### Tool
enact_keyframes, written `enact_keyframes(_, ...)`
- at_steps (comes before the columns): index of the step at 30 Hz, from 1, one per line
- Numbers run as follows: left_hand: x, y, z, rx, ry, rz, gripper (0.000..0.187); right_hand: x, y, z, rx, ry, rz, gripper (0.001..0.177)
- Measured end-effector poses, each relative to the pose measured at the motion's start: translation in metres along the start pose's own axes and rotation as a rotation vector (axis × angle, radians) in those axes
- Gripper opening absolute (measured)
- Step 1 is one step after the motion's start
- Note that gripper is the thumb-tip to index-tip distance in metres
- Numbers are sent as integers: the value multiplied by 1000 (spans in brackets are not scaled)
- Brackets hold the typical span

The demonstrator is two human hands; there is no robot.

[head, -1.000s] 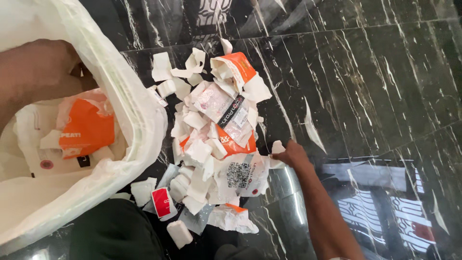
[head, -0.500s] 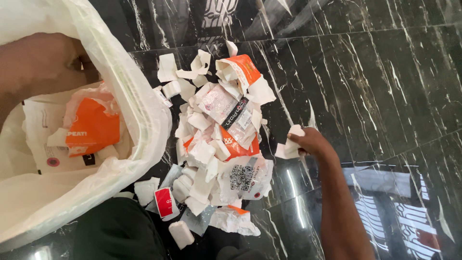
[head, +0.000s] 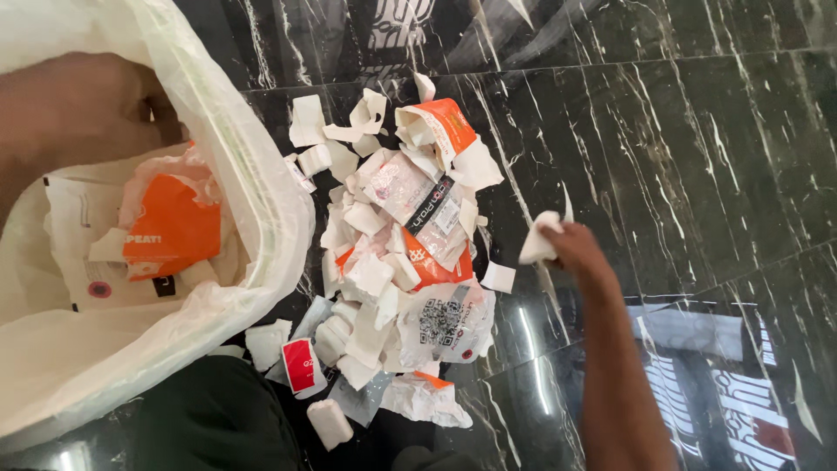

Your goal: The person repeatedly picks up small pieces of paper and packaging from a pile on the floor and places them into a white plastic bag. The person handles the items one at a time, occasionally adjusting the bag opening, and continues until the pile is reduced.

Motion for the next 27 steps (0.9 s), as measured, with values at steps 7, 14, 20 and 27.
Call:
enact_keyframes(7,4,-53,33,-12,142,243,37,142,-10,64,-16,-514,-111,40)
enact_keyframes(14,-8,-90,76,111,359,700,40,318,52,162,237,-1003,-276,34)
enact_keyframes(20,-24,-103,95,260,604,1060,48,399,117,203,285,-1313,-69,35)
enact_keyframes(27,-11,-105,93,228,521,999,47,415,183,235,201,-1410,-20,64)
Point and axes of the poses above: each hand's wrist, its own z-axis away from the middle knuckle, its own y-axis out of the palm, x = y × z, the point moved 2 cm from there along -z, towards the middle knuckle, and after that the axes turned 15 degrees about -y, right-handed, at the moved point
